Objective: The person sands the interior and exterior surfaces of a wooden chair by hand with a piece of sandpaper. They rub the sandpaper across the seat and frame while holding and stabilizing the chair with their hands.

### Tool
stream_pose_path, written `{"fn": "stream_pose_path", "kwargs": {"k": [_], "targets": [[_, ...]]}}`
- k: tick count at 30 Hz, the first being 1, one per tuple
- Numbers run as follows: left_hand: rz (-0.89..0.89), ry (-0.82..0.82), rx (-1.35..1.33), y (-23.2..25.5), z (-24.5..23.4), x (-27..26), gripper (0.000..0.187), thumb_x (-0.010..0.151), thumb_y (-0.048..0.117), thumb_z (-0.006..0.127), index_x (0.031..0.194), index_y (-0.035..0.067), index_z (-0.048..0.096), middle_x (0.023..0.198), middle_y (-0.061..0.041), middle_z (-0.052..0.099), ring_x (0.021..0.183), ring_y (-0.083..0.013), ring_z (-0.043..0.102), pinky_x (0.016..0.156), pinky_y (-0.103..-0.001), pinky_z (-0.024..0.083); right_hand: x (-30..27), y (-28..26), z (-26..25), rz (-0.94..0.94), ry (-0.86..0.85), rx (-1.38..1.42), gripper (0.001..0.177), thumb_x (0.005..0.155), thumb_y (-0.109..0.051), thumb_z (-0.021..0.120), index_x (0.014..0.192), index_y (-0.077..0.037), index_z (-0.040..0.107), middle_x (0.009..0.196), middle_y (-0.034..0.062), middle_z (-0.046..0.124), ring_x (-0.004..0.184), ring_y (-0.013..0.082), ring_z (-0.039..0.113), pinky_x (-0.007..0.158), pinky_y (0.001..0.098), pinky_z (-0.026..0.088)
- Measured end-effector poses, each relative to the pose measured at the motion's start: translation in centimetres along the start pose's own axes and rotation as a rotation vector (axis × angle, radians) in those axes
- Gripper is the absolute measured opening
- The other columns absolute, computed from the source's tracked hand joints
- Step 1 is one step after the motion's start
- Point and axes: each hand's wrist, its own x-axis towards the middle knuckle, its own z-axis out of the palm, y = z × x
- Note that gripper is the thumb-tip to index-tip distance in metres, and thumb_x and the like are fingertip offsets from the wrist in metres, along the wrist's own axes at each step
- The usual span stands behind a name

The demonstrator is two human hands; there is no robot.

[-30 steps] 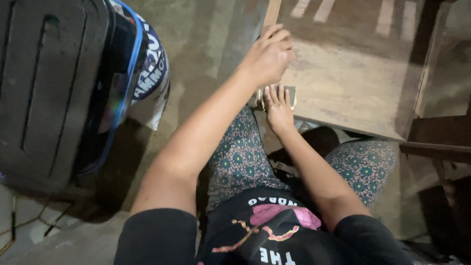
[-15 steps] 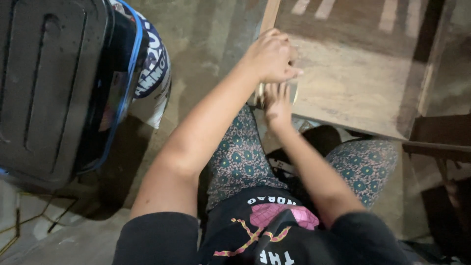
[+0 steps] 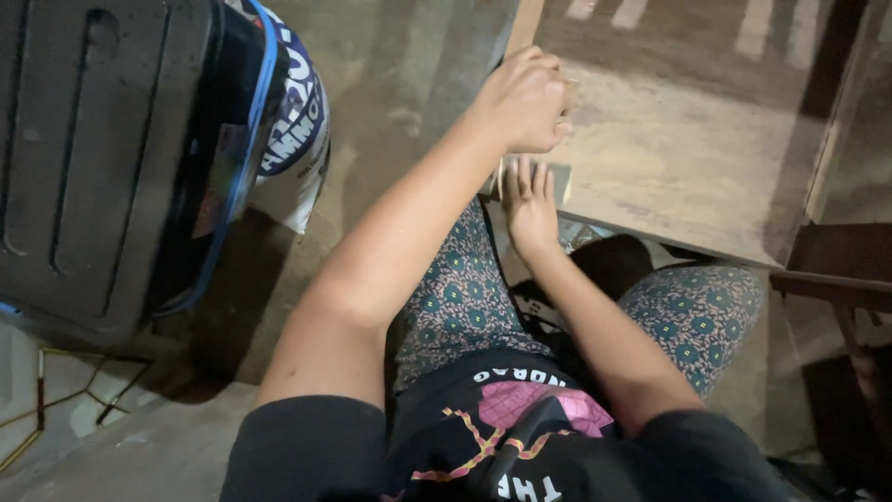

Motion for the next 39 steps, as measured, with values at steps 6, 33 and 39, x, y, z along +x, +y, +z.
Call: {"fn": "stream_pose_path", "kwargs": {"k": [6,33,39], "targets": [[0.016,0.056,-0.03,-0.5,1.1,0.8,0.024,0.087,0.037,0.069,0.086,0.017,0.082,0.082,-0.003,0.078,0.09,-0.0254,0.066,0.094,-0.046,0.046,1.2,2.3,1.3,-0.106,-0.155,-0.142,0.067,0.1,-0.011,0.047,0.164,0.003,0.034,0.169,0.0274,0.034,0.149,0.0593,0.032,0.124,0.0652,0.027],[0.048,0.183,-0.085,-1.1,2.0,0.3,0.021,0.082,0.026,0.072,0.097,0.019,0.084,0.078,-0.005,0.078,0.088,-0.0285,0.067,0.087,-0.045,0.047,-5.7,12.1,-3.0,-0.025,-0.338,0.135,0.076,0.095,-0.018,0.052,0.167,-0.01,0.032,0.172,0.0268,0.026,0.159,0.0509,0.015,0.131,0.0566,0.01],[0.054,0.188,-0.041,-1.1,1.7,0.3,0.012,0.08,0.026,0.074,0.085,0.018,0.082,0.076,-0.004,0.077,0.084,-0.0267,0.067,0.086,-0.044,0.047,-4.7,7.9,-1.5,0.256,-0.175,0.093,0.085,0.086,0.007,0.046,0.169,-0.005,0.029,0.172,0.0285,0.027,0.159,0.0506,0.017,0.129,0.0594,0.01]]}}
